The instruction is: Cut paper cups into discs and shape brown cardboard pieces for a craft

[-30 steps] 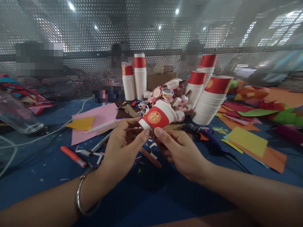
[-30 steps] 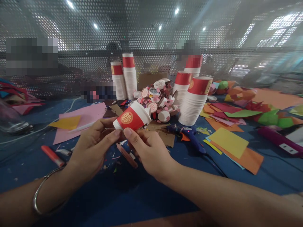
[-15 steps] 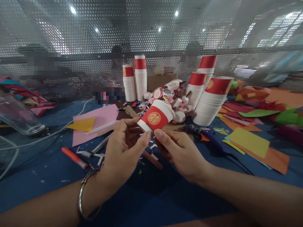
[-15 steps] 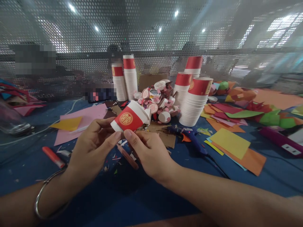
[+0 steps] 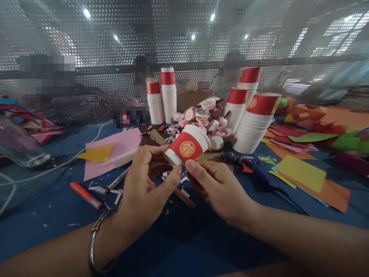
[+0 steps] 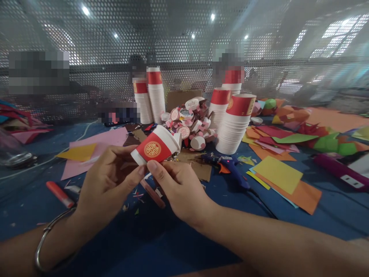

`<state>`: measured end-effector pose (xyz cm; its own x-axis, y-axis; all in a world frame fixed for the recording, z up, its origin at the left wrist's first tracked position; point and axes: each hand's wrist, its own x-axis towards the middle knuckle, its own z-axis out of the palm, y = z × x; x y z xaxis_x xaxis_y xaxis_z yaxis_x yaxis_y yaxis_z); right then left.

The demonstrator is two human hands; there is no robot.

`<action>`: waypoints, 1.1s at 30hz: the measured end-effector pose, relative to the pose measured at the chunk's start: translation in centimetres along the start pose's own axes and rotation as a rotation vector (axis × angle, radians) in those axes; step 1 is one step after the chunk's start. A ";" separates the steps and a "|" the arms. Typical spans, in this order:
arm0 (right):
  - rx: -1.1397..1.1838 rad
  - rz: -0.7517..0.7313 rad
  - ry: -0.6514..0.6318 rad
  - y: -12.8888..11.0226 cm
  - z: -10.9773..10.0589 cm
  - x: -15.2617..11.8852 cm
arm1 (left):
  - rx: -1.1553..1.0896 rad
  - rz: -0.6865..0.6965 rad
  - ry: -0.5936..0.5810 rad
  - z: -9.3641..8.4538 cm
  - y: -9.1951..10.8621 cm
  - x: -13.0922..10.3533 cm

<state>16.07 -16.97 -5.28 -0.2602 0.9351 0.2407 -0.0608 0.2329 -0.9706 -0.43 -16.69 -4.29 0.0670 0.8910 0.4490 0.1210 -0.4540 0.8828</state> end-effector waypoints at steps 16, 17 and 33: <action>0.058 -0.017 -0.001 0.4 -0.1 0.3 | -0.331 -0.198 -0.063 0.4 -0.3 1.0; 0.051 -0.016 0.004 0.5 -0.1 0.2 | -0.293 -0.186 -0.060 0.3 -0.3 0.9; -0.009 -0.051 0.008 0.5 -0.1 0.1 | 0.022 -0.076 -0.011 0.1 0.3 0.8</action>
<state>16.15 -16.78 -5.71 -0.2496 0.9240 0.2897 -0.0651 0.2825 -0.9571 -0.26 -16.06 -3.69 0.0675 0.9229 0.3792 0.1479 -0.3851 0.9110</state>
